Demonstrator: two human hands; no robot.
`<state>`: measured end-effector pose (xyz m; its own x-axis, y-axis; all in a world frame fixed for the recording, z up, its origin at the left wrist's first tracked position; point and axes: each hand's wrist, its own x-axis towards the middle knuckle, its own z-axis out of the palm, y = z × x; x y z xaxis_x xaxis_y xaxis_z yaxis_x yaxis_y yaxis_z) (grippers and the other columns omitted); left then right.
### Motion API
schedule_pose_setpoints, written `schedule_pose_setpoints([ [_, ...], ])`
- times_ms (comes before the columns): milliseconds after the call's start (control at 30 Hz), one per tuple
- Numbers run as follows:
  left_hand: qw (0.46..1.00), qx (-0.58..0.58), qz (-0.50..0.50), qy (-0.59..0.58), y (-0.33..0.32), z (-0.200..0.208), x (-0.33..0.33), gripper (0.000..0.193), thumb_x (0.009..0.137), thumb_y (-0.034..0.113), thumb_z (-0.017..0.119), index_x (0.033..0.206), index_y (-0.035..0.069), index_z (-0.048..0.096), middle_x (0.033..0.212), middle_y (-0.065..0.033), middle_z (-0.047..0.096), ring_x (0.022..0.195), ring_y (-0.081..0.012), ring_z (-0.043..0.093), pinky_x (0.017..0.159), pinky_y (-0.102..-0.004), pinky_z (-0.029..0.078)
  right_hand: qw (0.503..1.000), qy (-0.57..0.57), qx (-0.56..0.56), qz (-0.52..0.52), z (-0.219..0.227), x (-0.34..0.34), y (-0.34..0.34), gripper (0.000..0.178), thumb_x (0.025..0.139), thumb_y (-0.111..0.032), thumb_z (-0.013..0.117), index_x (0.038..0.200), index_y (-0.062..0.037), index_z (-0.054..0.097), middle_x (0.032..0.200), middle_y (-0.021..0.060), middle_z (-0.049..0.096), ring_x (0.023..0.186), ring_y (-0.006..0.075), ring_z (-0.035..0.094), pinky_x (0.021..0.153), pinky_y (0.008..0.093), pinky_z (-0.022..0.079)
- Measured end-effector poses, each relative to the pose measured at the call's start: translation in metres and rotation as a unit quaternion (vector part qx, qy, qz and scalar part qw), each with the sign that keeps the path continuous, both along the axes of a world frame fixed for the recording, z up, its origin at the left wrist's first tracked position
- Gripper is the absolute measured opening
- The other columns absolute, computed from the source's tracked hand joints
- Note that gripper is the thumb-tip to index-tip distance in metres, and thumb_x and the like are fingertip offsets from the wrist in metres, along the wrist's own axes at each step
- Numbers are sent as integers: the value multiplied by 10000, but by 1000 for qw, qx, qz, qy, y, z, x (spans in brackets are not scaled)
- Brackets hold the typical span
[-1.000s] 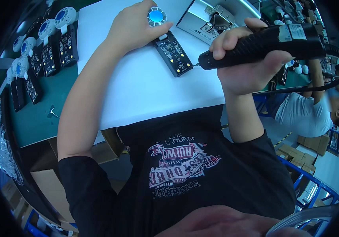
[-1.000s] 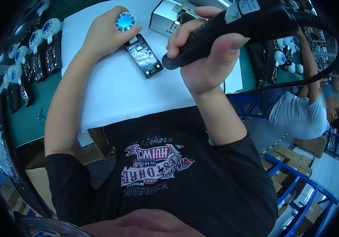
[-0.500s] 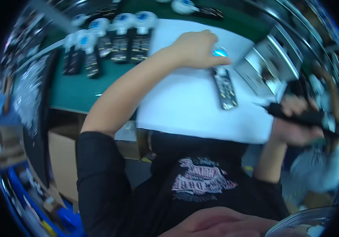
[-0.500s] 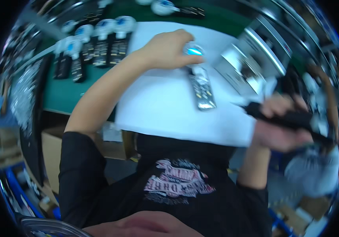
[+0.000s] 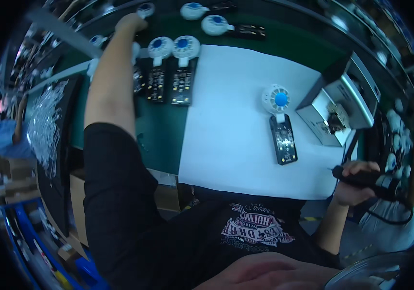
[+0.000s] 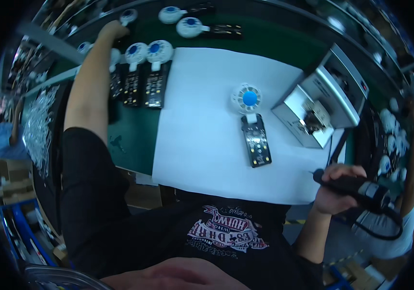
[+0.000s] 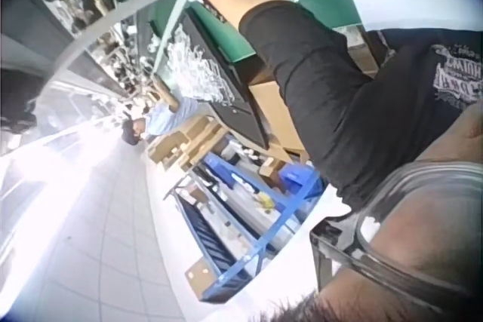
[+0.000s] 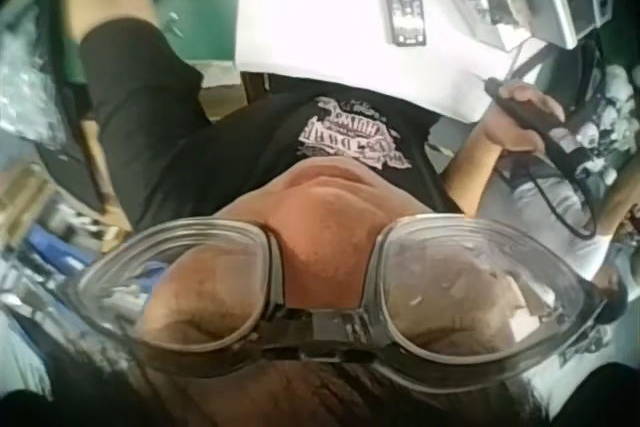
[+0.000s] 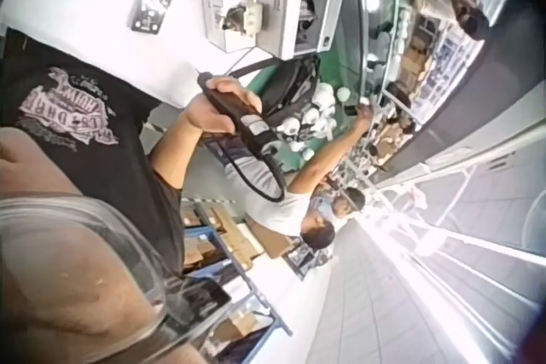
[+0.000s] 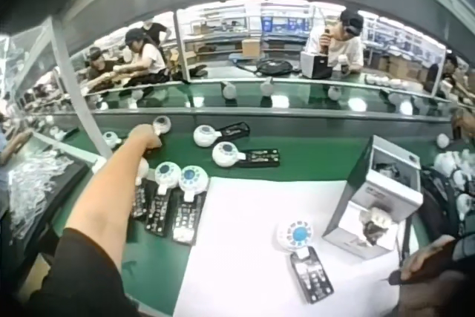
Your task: Using an electric screwdriver to secure components onto circuit boards on a production line.
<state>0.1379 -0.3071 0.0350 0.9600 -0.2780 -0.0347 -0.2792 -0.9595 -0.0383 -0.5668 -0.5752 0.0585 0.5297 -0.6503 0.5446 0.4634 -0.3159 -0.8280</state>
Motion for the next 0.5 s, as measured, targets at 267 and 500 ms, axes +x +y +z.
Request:
schedule_pose_setpoints([
  [267, 978, -161, -133, -13, -31, 93, -125, 628, 878, 604, 674, 969, -9, 778, 939, -204, 754, 897, -317, 744, 859, -432, 551, 994, -11, -38, 103, 21, 10, -5, 832, 971, -711, 512, 1435, -27, 426, 943, 110, 638, 760, 184, 613, 689, 318, 482],
  [500, 968, -105, -227, 31, -41, 80, -372, 585, 852, 508, 720, 853, -77, 722, 757, -221, 727, 703, -367, 732, 663, -436, 577, 982, -97, -93, 131, 60, 85, -10, 882, 949, -797, 423, 1434, -61, 464, 963, 127, 677, 767, 246, 646, 706, 378, 523],
])
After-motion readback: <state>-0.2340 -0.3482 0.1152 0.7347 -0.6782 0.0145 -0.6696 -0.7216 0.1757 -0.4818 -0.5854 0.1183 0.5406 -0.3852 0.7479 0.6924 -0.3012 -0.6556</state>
